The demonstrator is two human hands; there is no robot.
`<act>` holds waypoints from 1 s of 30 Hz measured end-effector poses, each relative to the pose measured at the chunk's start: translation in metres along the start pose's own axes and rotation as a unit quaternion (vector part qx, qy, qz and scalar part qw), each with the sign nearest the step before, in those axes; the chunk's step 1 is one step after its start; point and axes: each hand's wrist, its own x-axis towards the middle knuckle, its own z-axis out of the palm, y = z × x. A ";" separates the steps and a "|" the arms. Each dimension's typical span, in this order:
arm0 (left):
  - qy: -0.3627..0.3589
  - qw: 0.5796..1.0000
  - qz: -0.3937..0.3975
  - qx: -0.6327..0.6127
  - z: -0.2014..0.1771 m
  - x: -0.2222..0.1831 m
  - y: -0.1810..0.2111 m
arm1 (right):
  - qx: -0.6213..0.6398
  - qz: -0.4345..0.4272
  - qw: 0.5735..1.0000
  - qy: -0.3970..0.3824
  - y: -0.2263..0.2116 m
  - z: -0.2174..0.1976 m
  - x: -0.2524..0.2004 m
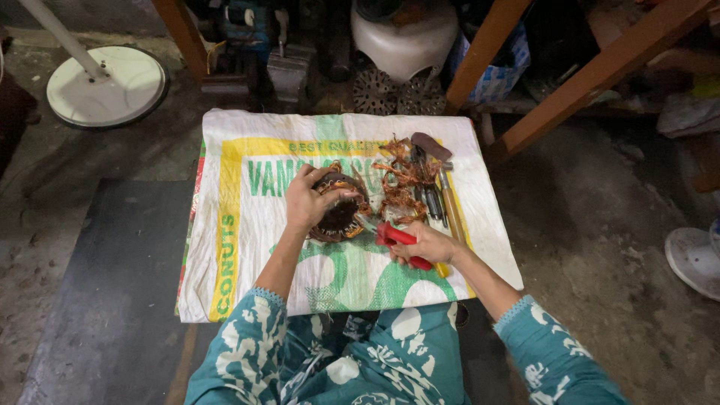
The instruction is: The person uses pliers to strip and pull apart copper wires from an electrical motor stator on a bench.
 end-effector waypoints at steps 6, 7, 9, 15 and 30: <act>0.104 0.989 -0.067 0.077 0.003 -0.011 0.018 | -0.326 0.021 0.932 0.156 -0.005 0.035 0.007; 0.106 0.987 -0.086 0.086 0.006 -0.013 0.022 | -0.370 0.026 0.908 0.195 -0.005 0.043 0.007; 0.112 0.980 -0.128 0.107 0.010 -0.015 0.027 | -0.454 0.033 0.850 0.264 -0.007 0.060 0.004; 0.113 0.973 -0.112 0.164 0.019 -0.014 0.030 | -0.655 -0.025 0.674 0.340 -0.023 0.081 -0.005; 0.115 0.963 -0.144 0.198 0.018 -0.016 0.039 | -0.711 0.090 0.589 0.373 -0.019 0.110 0.030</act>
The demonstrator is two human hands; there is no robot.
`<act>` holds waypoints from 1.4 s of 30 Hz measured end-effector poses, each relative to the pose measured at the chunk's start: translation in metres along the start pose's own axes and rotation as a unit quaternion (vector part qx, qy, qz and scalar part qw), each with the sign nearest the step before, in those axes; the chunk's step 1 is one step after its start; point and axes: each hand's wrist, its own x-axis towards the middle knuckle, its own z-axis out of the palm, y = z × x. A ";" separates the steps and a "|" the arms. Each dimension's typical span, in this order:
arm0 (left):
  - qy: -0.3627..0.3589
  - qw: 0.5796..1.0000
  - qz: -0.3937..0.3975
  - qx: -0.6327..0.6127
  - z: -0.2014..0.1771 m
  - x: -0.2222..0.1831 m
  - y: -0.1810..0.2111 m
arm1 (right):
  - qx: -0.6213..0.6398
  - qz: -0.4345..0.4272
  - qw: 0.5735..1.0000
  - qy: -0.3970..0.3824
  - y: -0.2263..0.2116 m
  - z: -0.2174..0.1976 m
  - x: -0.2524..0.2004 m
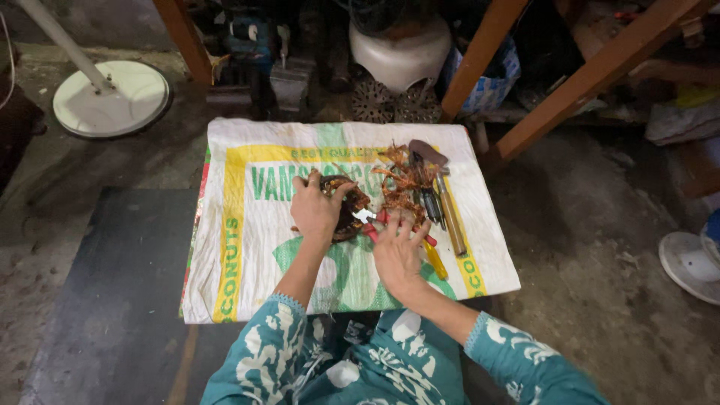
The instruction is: The person uses pliers to strip and pull apart copper wires from an electrical motor stator on a bench.
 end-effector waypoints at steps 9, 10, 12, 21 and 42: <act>0.015 1.000 0.007 -0.003 0.000 0.001 -0.003 | 0.232 -0.031 0.968 -0.093 0.022 0.018 0.010; 0.008 1.000 0.003 -0.010 0.001 0.003 -0.001 | 0.256 -0.045 0.961 -0.090 0.033 0.021 0.014; -0.003 1.000 -0.010 -0.022 -0.001 0.004 -0.002 | 0.305 -0.079 0.945 -0.084 0.048 0.029 0.021; -0.029 0.999 0.004 -0.046 -0.002 0.009 -0.006 | 0.366 -0.146 0.909 -0.136 0.078 0.065 0.040; -0.079 0.986 0.077 -0.128 -0.002 0.016 -0.017 | 0.454 -0.166 0.840 -0.246 0.103 0.041 0.045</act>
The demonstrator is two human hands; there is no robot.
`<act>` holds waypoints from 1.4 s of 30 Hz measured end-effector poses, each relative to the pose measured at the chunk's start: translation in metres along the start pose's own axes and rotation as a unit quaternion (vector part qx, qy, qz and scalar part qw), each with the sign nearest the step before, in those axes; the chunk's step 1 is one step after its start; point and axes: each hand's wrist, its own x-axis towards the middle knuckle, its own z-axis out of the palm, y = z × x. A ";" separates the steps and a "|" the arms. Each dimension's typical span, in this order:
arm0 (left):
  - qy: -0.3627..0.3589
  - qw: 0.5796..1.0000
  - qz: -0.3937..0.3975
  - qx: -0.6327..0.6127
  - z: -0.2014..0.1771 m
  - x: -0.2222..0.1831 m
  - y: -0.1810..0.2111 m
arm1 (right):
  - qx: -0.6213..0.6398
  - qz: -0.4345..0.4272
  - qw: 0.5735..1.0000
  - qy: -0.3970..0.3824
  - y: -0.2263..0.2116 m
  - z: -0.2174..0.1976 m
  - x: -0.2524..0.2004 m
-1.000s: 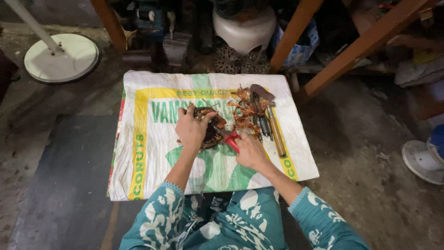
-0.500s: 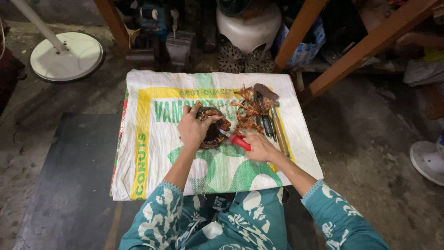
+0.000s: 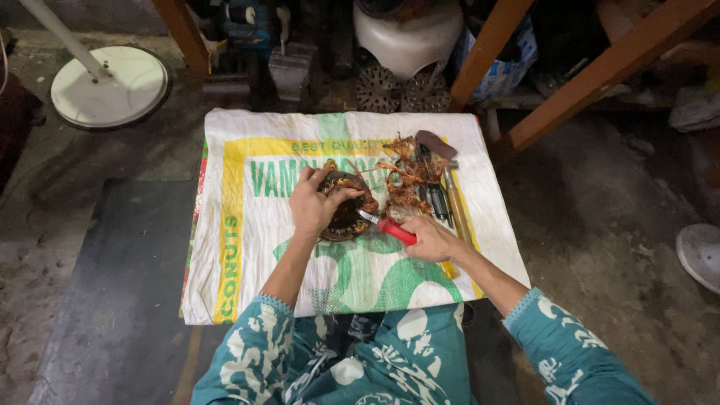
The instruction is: The person uses pliers to strip and pull apart copper wires from an electrical motor stator on a bench.
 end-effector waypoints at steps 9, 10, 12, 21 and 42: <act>0.003 0.999 0.000 0.044 0.003 -0.004 0.004 | -0.011 0.002 0.999 0.033 -0.005 0.019 -0.001; 0.007 0.999 -0.001 0.052 0.002 -0.003 0.005 | -0.017 0.012 0.999 0.044 -0.009 0.022 -0.001; 0.013 0.998 -0.003 0.067 0.003 -0.006 0.011 | -0.028 0.036 0.997 0.065 -0.016 0.027 -0.007; 0.104 0.985 0.017 0.136 -0.013 -0.012 0.022 | -0.218 0.060 0.950 0.213 -0.045 0.045 -0.034; -0.010 0.991 0.050 0.121 -0.063 -0.009 0.043 | -0.188 0.078 0.866 0.456 -0.073 0.095 -0.009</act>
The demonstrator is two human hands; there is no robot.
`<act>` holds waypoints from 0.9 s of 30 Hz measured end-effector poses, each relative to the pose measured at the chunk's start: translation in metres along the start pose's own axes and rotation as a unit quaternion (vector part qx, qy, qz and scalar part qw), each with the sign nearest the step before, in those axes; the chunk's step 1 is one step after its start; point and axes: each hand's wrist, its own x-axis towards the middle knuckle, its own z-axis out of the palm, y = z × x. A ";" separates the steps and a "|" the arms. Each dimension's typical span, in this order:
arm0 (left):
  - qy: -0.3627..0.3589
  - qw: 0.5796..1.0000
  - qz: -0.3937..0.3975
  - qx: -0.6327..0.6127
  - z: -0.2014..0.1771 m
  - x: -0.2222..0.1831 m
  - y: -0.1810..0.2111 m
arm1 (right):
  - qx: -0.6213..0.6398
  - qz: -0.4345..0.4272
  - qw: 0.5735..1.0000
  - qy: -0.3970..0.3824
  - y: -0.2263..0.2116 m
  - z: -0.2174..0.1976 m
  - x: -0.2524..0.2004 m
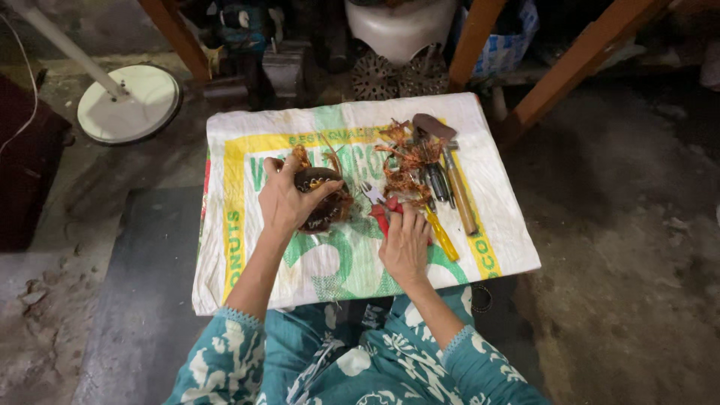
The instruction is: The person uses pliers to strip and pull apart copper wires from an electrical motor stator on a bench.
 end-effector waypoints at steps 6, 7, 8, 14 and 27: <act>-0.039 0.991 0.048 0.121 -0.021 -0.003 0.014 | -0.012 0.018 0.999 -0.033 0.003 0.005 -0.001; -0.004 0.985 0.096 0.143 -0.022 -0.002 0.014 | -0.008 0.017 0.999 -0.027 0.002 0.006 -0.001; 0.030 0.976 0.144 0.164 -0.020 -0.002 0.015 | -0.006 0.016 1.000 -0.022 0.003 0.007 -0.001; -0.063 0.986 0.153 0.036 -0.007 0.008 0.009 | 0.003 0.016 1.000 -0.021 0.007 0.009 -0.004; -0.094 0.977 0.077 0.178 0.026 0.009 0.008 | 0.001 0.022 0.999 -0.025 0.006 0.008 -0.003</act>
